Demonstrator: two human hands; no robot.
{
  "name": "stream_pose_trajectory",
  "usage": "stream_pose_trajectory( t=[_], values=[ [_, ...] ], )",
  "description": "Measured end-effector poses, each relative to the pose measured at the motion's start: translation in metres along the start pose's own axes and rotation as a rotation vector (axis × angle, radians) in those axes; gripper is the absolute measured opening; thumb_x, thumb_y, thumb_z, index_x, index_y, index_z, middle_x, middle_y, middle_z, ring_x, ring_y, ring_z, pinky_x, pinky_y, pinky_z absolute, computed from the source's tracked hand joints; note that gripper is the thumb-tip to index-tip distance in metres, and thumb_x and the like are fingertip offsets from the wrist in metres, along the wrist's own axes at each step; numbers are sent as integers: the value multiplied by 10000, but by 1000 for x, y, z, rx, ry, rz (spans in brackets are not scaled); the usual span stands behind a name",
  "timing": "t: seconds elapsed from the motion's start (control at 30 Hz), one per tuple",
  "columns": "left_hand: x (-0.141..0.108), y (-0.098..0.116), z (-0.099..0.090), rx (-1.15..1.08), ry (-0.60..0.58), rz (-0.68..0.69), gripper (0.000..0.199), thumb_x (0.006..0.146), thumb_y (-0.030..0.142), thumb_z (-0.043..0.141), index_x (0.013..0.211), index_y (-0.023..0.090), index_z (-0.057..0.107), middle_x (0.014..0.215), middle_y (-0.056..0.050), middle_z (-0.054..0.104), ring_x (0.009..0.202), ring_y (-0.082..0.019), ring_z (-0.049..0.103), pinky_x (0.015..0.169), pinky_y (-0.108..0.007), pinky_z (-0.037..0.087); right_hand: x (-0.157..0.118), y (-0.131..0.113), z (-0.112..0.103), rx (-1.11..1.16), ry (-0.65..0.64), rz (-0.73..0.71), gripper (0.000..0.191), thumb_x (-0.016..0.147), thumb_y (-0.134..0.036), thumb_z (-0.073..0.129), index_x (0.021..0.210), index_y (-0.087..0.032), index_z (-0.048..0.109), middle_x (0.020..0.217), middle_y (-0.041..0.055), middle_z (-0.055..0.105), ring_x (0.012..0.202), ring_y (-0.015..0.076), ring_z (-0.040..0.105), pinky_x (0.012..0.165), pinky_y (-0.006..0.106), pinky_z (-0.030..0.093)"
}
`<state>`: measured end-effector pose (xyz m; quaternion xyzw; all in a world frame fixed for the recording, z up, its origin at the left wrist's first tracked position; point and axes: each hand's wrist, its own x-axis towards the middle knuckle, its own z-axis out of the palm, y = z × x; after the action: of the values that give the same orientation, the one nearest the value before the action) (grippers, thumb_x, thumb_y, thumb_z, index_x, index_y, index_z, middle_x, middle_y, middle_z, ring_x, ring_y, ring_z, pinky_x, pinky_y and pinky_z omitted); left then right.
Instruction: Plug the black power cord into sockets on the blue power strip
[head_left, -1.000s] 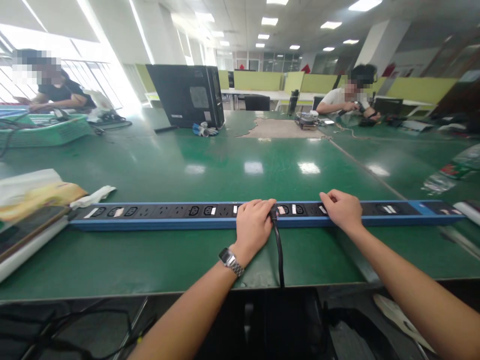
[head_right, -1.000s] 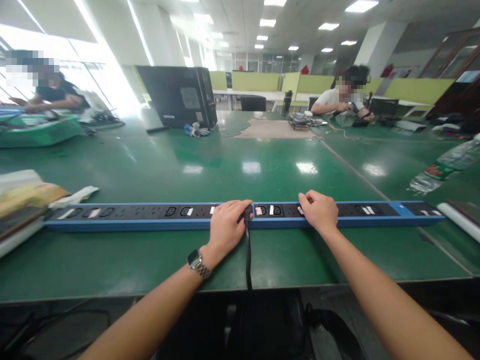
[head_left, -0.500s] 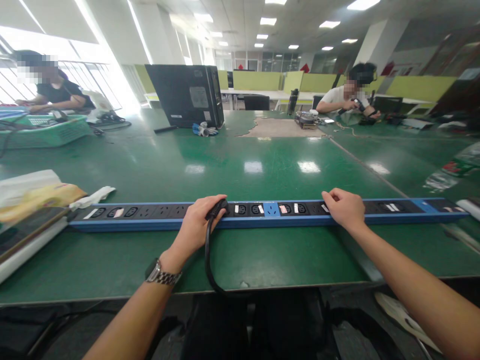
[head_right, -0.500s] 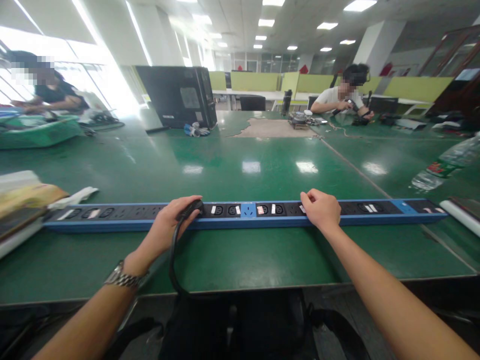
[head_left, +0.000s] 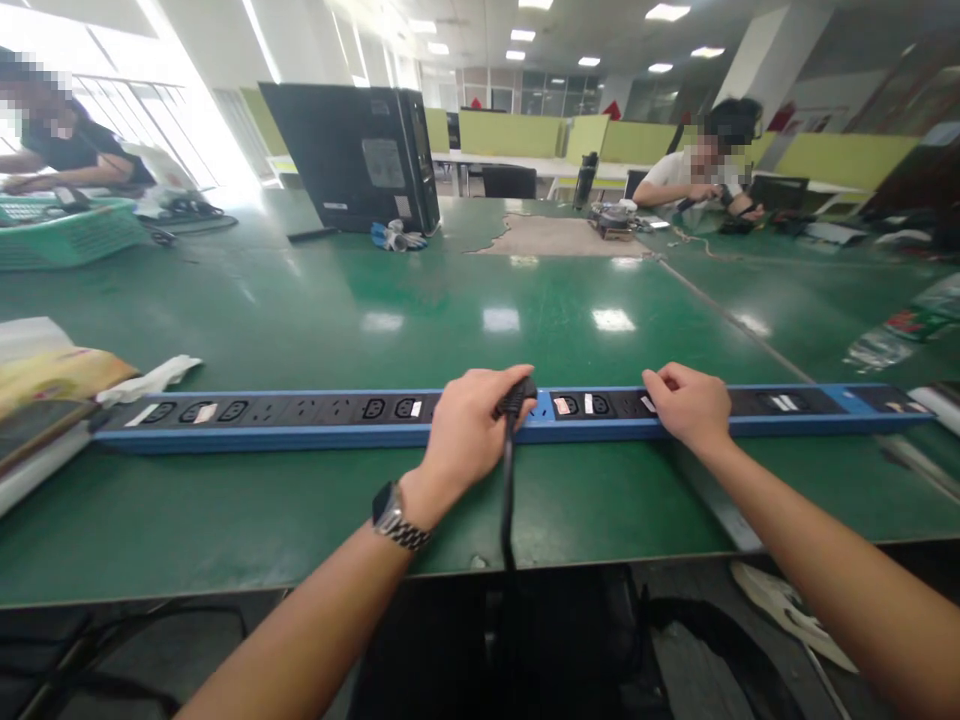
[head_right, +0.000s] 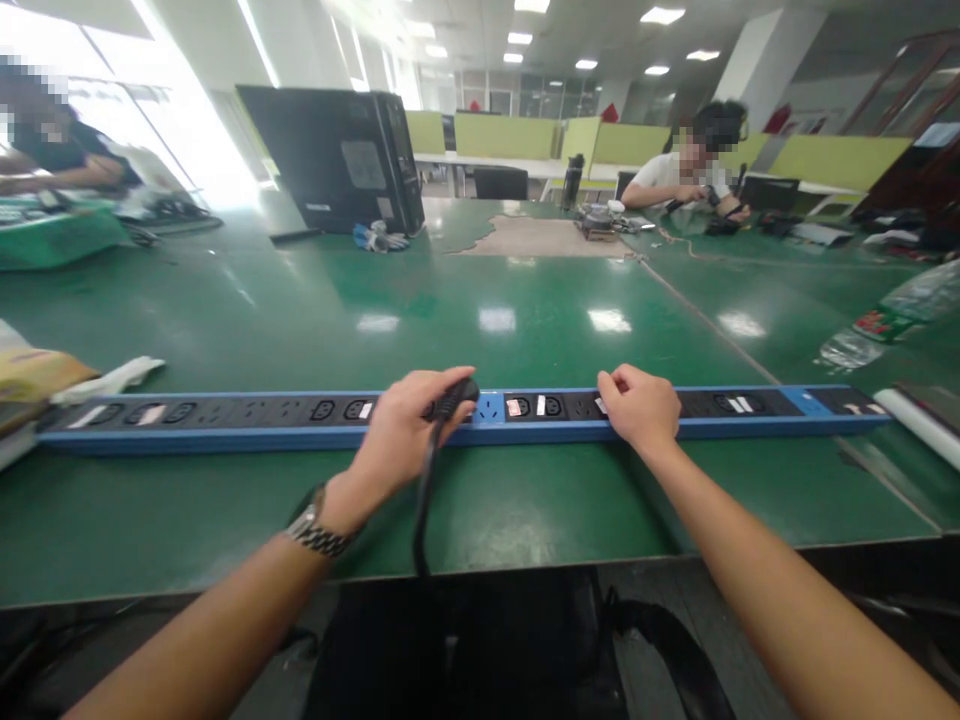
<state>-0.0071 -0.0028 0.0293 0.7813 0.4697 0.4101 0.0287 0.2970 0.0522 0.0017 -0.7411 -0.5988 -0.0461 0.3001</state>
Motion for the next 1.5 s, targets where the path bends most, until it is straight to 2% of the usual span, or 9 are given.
stream_pose_trajectory(
  t=[0.17,0.53,0.7,0.87,0.97,1.07,1.2,1.33,1.5],
  values=[
    [9,16,34,74,-148,-64,288,914,304,578,1186,220,622,1064,-54,721,970,-229,639,843,-367,515,0,-1,1,-4,-22,17,364,799,-508,485,650,-218,648,648,27,639,608,153,500,550,262,242],
    [3,20,31,276,-246,7,319,911,216,516,1221,234,588,1141,-65,684,1077,-265,581,881,-421,469,-2,-2,-1,15,-20,-11,378,808,-506,473,659,-210,655,669,49,659,617,161,520,552,260,254],
    [-1,10,35,84,-182,-48,360,872,189,565,1222,269,587,1129,-39,699,1063,-238,620,944,-433,480,5,-2,-2,123,-79,29,362,784,-506,518,624,-200,627,643,46,625,623,162,500,555,264,261],
    [24,36,34,-350,160,-78,412,842,242,623,1234,209,501,1093,-49,707,1002,-194,675,907,-353,535,10,-34,-42,609,-372,183,525,804,-646,463,848,-154,640,593,28,573,528,139,490,535,264,369],
    [51,69,35,-238,118,24,566,794,232,657,1316,209,439,1043,-37,720,1003,-220,671,935,-390,502,2,-63,-83,663,-639,-10,588,797,-687,475,1039,-168,608,680,34,640,519,139,532,516,258,393],
    [67,85,43,-112,-23,91,744,784,208,647,1440,225,296,1074,-41,714,1032,-232,650,947,-404,476,-2,-74,-105,384,-628,-246,407,770,-583,578,856,-188,622,671,31,653,552,147,552,507,246,360],
    [53,64,54,56,-172,32,841,790,381,697,1474,175,252,1300,-137,607,1176,-302,562,957,-445,453,8,-52,-88,3,-618,-291,310,815,-450,536,661,-189,599,617,42,640,564,161,559,530,262,345],
    [21,33,57,222,-241,-60,649,842,468,640,1369,148,435,1228,-142,639,1160,-315,556,980,-474,412,16,-27,-58,-50,-662,-303,272,814,-422,555,761,-185,679,753,69,699,689,197,629,604,268,402],
    [6,25,58,235,-233,0,402,888,481,566,1174,201,599,1201,-89,652,1117,-277,563,1014,-442,370,14,-34,-43,-133,-663,-361,297,827,-429,554,857,-179,713,908,108,719,815,230,655,682,285,429]
  ],
)
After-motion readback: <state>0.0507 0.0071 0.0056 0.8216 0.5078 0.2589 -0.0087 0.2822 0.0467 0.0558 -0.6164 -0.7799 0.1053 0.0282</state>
